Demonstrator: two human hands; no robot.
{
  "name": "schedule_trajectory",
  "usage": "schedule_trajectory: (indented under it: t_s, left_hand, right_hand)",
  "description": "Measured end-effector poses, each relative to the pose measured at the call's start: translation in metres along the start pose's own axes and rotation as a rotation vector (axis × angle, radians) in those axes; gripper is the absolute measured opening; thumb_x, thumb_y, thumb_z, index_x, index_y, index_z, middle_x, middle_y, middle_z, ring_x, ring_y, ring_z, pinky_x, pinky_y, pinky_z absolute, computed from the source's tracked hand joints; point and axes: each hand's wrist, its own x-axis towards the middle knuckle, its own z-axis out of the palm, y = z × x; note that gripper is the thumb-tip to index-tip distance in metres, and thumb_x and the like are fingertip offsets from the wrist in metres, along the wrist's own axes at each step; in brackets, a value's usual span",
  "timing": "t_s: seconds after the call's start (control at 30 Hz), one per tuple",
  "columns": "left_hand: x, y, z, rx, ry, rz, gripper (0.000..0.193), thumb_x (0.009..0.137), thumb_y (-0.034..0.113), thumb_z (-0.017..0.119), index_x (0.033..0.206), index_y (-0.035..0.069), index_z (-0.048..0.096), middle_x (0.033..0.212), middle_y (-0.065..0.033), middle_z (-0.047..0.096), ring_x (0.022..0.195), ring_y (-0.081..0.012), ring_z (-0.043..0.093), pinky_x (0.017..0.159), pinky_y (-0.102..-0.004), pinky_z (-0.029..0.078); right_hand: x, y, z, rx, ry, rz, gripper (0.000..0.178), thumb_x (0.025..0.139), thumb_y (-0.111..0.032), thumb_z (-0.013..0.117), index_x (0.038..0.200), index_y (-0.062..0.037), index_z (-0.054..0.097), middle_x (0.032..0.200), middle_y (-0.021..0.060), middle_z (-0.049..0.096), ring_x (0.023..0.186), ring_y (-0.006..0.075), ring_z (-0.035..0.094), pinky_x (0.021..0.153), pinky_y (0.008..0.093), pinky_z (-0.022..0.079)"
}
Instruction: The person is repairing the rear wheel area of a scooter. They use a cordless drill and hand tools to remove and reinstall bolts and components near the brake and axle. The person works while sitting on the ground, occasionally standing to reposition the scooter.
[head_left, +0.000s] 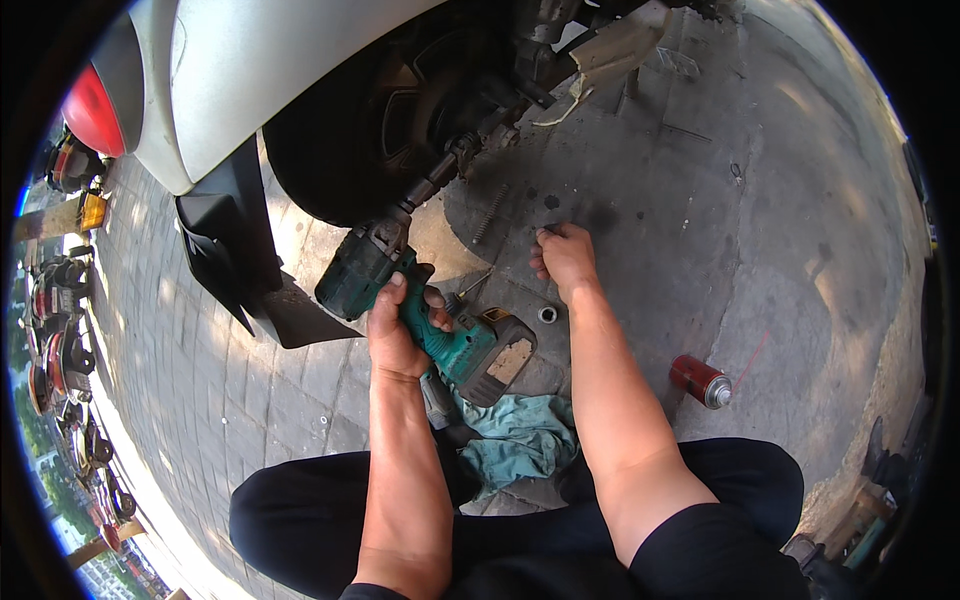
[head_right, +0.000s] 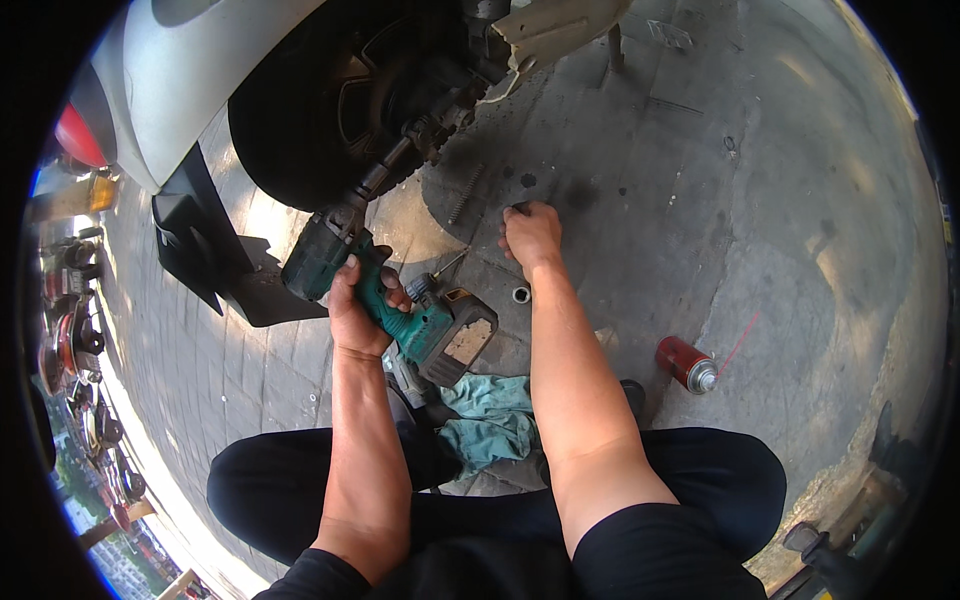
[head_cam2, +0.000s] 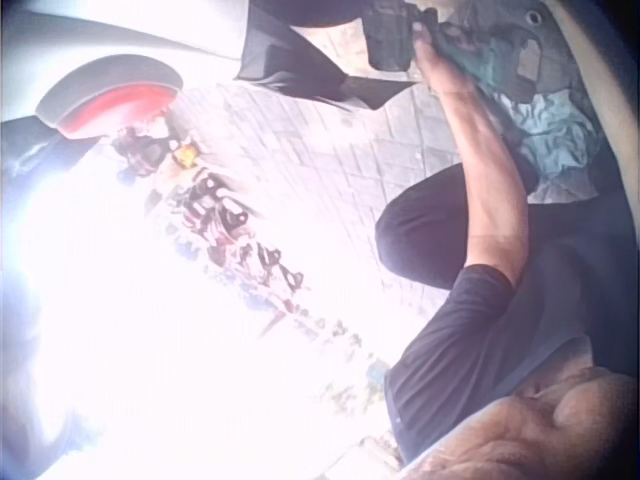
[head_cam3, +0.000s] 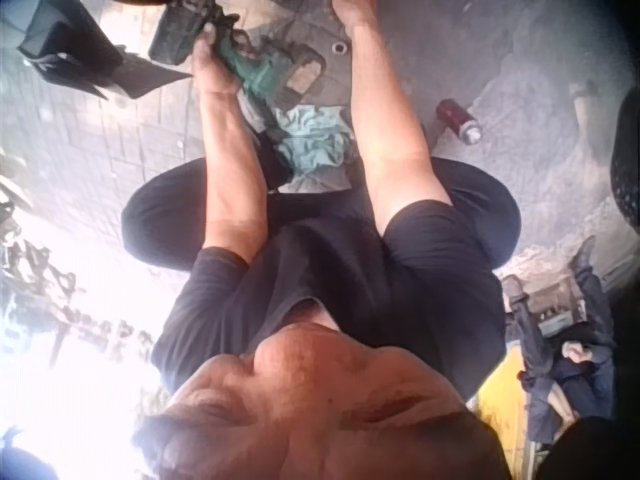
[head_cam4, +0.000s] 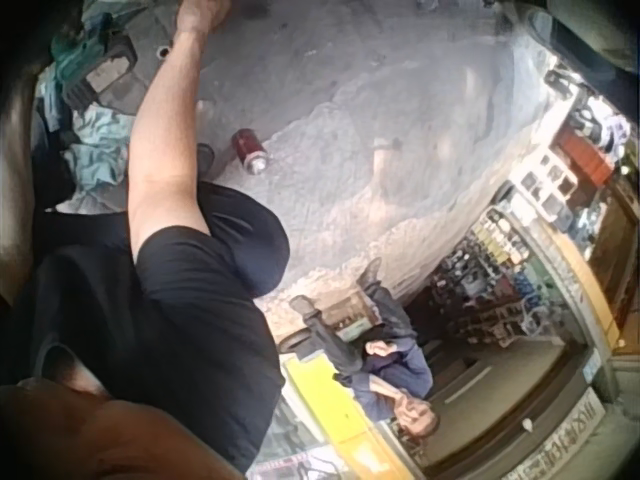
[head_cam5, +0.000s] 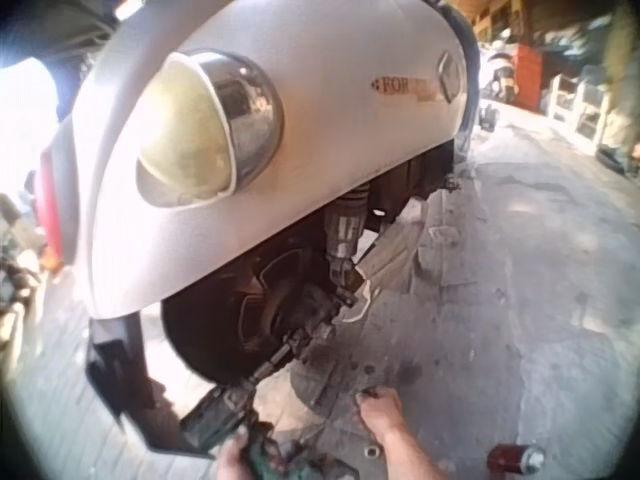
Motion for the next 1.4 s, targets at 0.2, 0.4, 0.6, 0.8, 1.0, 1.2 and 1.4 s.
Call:
schedule_trajectory:
  t_s: [0.2,0.4,0.6,0.8,1.0,1.2,1.4]
  left_hand:
    - [0.001,0.001,0.001,0.006,0.01,-0.019,0.05,0.085,0.045,0.059,0.11,0.001,0.059,0.072,-0.0074,0.058,0.056,-0.0181,0.051,0.054,-0.0329,0.045]
    - [0.001,0.001,0.003,-0.012,0.05,-0.051,0.05,0.085,0.045,0.058,0.109,0.002,0.059,0.073,-0.0077,0.058,0.056,-0.0187,0.051,0.054,-0.0333,0.045]
    - [0.0,-0.001,0.007,0.035,0.033,-0.005,0.048,0.086,0.044,0.058,0.109,0.002,0.059,0.072,-0.0072,0.058,0.057,-0.0186,0.051,0.054,-0.0333,0.045]
    - [-0.001,0.001,0.012,0.014,0.071,-0.035,0.047,0.086,0.044,0.058,0.108,0.003,0.06,0.07,-0.0059,0.057,0.056,-0.0174,0.05,0.055,-0.0318,0.044]
    - [-0.001,0.002,0.011,0.019,0.065,-0.033,0.045,0.085,0.044,0.059,0.106,0.004,0.059,0.068,-0.0048,0.055,0.056,-0.0166,0.049,0.054,-0.0317,0.044]
    - [0.0,0.003,0.01,0.0,0.074,-0.034,0.044,0.085,0.038,0.061,0.106,0.0,0.059,0.068,-0.0073,0.056,0.055,-0.0196,0.053,0.054,-0.0334,0.046]
    - [-0.002,0.001,0.014,-0.078,0.1,-0.048,0.041,0.085,0.036,0.063,0.106,0.001,0.061,0.069,-0.007,0.059,0.055,-0.019,0.054,0.054,-0.0324,0.047]
  right_hand:
    - [0.004,0.035,-0.009,-0.576,0.057,-0.126,0.03,0.087,-0.025,0.066,0.106,-0.0008,0.067,0.1,0.019,0.07,0.097,0.0337,0.067,0.081,0.0408,0.054]
    - [-0.022,0.06,-0.011,-1.112,-0.179,-0.042,0.041,0.082,-0.025,0.07,0.117,-0.0033,0.064,0.128,0.021,0.059,0.122,0.0347,0.054,0.096,0.0431,0.049]
    - [-0.008,0.018,-0.002,0.203,-0.232,0.007,0.028,0.086,-0.011,0.065,0.112,0.0008,0.063,0.086,0.0117,0.067,0.075,0.02,0.067,0.064,0.0336,0.055]
    - [-0.018,-0.072,0.036,0.262,-0.37,-0.511,0.039,0.087,-0.007,0.054,0.125,0.0001,0.059,0.074,0.0009,0.055,0.057,0.0081,0.05,0.051,0.0259,0.045]
    - [-0.03,-0.077,0.054,0.199,-0.324,-0.607,0.053,0.085,-0.008,0.054,0.137,-0.0021,0.052,0.068,-0.0005,0.053,0.053,0.0065,0.047,0.049,0.0239,0.042]
    - [-0.033,-0.071,0.064,0.197,-0.317,-0.576,0.061,0.084,-0.008,0.056,0.143,-0.0006,0.044,0.068,0.0002,0.053,0.053,0.0069,0.048,0.049,0.0242,0.043]
    - [-0.037,-0.075,0.07,0.127,-0.279,-0.574,0.068,0.083,-0.008,0.057,0.147,0.0001,0.037,0.07,0.0015,0.055,0.052,0.0076,0.049,0.048,0.025,0.044]
